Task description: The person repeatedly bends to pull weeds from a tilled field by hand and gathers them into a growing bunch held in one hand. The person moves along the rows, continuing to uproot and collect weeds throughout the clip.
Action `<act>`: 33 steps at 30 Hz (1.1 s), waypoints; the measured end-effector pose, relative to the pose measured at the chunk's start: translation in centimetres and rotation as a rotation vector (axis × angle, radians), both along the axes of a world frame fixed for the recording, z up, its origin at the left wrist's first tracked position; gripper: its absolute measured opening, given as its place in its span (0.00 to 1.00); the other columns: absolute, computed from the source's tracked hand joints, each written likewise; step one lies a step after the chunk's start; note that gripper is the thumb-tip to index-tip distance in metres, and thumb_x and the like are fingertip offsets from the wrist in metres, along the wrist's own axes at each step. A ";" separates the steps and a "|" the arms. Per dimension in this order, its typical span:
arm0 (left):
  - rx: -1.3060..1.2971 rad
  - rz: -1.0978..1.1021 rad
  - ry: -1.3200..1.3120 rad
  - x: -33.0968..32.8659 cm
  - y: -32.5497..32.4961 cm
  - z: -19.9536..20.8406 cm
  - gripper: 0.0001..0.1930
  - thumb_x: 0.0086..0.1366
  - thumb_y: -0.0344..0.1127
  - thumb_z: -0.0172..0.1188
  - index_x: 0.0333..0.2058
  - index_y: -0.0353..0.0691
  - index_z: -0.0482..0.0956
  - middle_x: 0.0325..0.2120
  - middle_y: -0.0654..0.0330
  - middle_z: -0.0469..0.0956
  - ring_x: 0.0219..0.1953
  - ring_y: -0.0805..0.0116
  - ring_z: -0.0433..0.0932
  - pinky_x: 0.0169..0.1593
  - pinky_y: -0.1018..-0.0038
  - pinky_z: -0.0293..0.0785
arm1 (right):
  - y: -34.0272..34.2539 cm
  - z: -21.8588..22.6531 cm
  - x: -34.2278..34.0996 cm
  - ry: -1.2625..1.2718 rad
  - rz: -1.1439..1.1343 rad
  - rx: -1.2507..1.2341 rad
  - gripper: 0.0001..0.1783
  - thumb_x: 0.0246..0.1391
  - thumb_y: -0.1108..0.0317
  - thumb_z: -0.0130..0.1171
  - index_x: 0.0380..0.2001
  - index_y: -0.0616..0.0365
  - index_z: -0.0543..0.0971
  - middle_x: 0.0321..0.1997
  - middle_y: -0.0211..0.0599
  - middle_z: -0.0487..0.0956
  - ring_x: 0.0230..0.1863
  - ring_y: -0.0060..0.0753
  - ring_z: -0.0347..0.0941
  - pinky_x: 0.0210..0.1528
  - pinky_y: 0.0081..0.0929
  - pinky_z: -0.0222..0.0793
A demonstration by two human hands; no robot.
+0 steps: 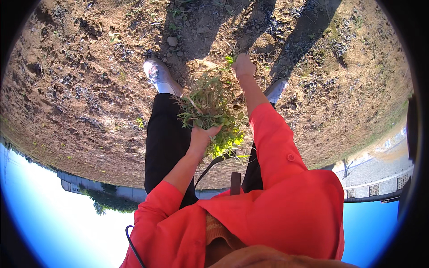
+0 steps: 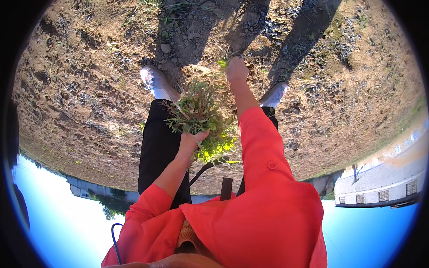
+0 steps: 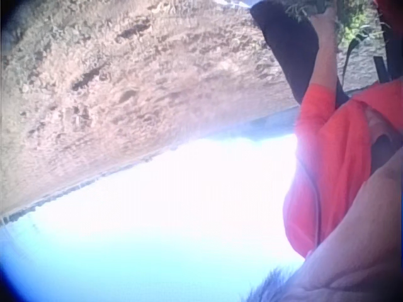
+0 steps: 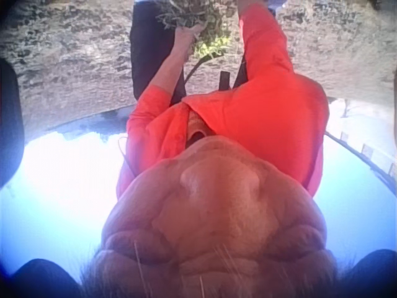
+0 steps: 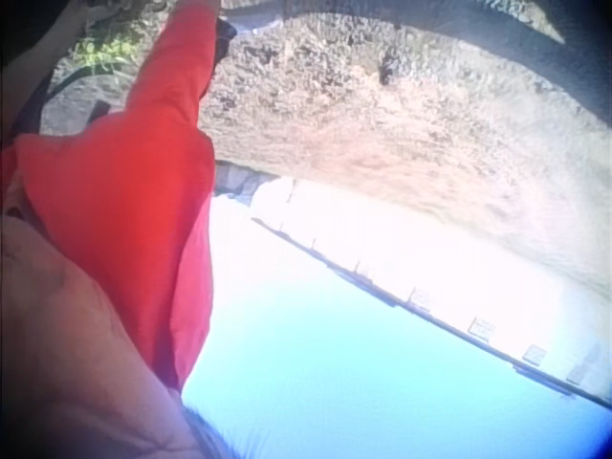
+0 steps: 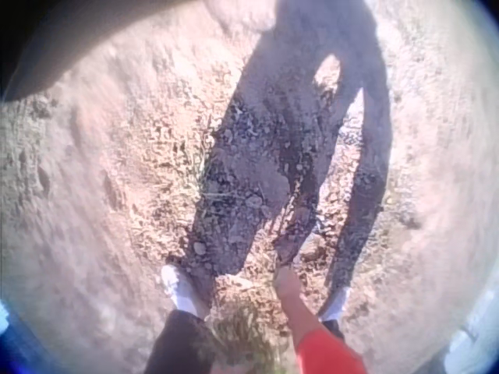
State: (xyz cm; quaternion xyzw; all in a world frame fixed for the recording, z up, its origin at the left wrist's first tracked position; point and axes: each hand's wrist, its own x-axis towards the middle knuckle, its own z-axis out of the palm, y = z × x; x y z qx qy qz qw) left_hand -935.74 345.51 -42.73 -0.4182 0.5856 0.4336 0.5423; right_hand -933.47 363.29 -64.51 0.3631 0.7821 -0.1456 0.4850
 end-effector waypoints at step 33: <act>0.323 0.392 0.337 -10.5 -1.7 8.1 0.25 0.45 0.30 0.62 0.44 0.35 0.67 0.38 0.59 0.72 0.38 0.70 0.71 0.44 0.74 0.67 | -4.2 32.7 -14.4 0.334 0.357 -0.528 0.15 0.44 0.63 0.51 0.31 0.60 0.62 0.24 0.50 0.72 0.30 0.54 0.70 0.30 0.42 0.65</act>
